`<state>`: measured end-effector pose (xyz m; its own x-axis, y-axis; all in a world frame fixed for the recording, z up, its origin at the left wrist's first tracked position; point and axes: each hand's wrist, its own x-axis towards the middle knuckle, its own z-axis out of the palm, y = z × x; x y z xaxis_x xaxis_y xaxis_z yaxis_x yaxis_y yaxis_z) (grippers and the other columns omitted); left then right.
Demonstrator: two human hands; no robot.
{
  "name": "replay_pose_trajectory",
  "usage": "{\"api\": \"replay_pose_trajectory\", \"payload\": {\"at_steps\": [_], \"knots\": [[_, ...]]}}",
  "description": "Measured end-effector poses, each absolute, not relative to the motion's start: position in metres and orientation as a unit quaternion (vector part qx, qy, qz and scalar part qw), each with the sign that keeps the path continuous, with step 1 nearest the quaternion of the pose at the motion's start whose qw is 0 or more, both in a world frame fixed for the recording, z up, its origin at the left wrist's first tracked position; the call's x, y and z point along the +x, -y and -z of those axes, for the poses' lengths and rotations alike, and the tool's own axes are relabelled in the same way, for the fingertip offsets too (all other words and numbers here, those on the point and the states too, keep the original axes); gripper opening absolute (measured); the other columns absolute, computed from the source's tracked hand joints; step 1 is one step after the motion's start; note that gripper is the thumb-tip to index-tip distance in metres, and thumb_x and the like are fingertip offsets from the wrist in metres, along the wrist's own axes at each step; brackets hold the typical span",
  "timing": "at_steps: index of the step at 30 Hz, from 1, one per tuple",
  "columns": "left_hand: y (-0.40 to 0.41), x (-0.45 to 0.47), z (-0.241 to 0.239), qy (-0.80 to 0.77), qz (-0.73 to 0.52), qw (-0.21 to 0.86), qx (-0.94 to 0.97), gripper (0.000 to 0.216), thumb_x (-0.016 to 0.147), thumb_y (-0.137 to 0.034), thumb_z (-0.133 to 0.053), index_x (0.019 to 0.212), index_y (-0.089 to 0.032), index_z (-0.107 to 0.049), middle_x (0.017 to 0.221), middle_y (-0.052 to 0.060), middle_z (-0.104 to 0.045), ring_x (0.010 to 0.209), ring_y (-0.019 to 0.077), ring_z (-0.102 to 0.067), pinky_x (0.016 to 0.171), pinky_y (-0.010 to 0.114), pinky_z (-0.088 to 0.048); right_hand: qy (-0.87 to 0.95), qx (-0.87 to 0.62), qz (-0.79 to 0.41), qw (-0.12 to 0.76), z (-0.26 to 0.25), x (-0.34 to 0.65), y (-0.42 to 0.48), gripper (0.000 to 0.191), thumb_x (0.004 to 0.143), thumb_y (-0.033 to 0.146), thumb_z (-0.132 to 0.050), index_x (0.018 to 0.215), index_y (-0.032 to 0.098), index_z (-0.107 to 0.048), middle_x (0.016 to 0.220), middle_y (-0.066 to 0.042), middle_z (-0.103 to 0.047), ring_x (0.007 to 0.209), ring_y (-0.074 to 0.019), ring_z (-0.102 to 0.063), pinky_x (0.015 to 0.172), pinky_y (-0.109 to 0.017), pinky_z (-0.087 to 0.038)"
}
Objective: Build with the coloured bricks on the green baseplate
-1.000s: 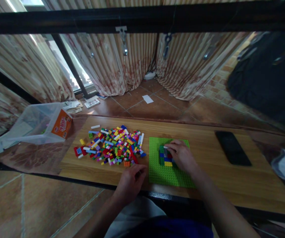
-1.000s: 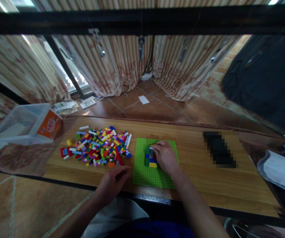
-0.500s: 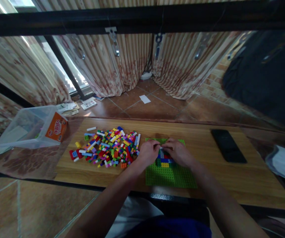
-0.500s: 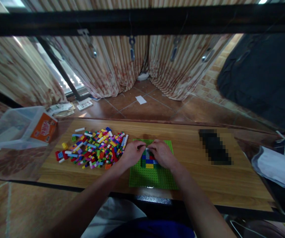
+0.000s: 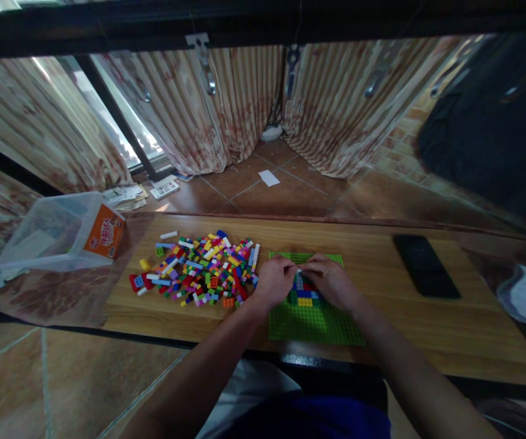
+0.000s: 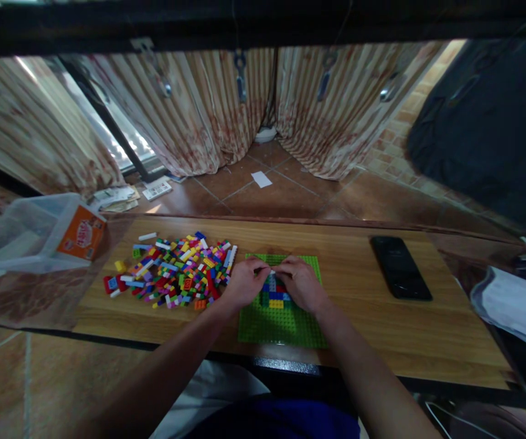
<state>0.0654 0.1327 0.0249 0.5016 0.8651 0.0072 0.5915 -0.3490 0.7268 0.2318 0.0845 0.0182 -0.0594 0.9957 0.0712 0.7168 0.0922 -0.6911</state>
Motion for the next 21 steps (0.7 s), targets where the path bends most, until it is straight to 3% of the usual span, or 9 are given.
{"api": "replay_pose_trajectory", "payload": {"at_steps": [6,13,21], "knots": [[-0.131,0.065,-0.024,-0.451,-0.205,0.326,0.805,0.022,0.09,-0.018,-0.052,0.083,-0.018,-0.073,0.083,0.004,-0.071,0.08,0.0161,-0.064,0.077,0.026,-0.048,0.655,-0.616,-0.284,0.332,-0.015,0.234,-0.082,0.022,0.086,0.033,-0.058,0.095,0.027,-0.077,0.092,-0.004,-0.07,0.087,-0.0177,-0.064,0.083,-0.034,-0.051],[-0.134,0.065,-0.023,-0.457,-0.196,0.338,0.799,0.029,0.094,-0.02,-0.045,0.082,-0.019,-0.071,0.085,0.002,-0.071,0.083,0.0151,-0.063,0.078,0.025,-0.046,0.519,-0.628,-0.348,0.464,-0.006,0.243,-0.083,0.037,0.09,0.045,-0.05,0.109,0.022,-0.072,0.098,-0.005,-0.076,0.097,-0.0202,-0.069,0.094,-0.041,-0.051],[-0.139,0.067,-0.028,-0.46,-0.173,0.335,0.804,0.03,0.093,-0.026,-0.049,0.073,-0.017,-0.071,0.072,0.001,-0.067,0.071,0.0146,-0.059,0.067,0.024,-0.042,0.525,-0.633,-0.316,0.474,0.001,0.233,-0.086,0.026,0.082,0.038,-0.061,0.097,0.023,-0.075,0.1,-0.004,-0.075,0.095,-0.0191,-0.068,0.092,-0.038,-0.051]]}}
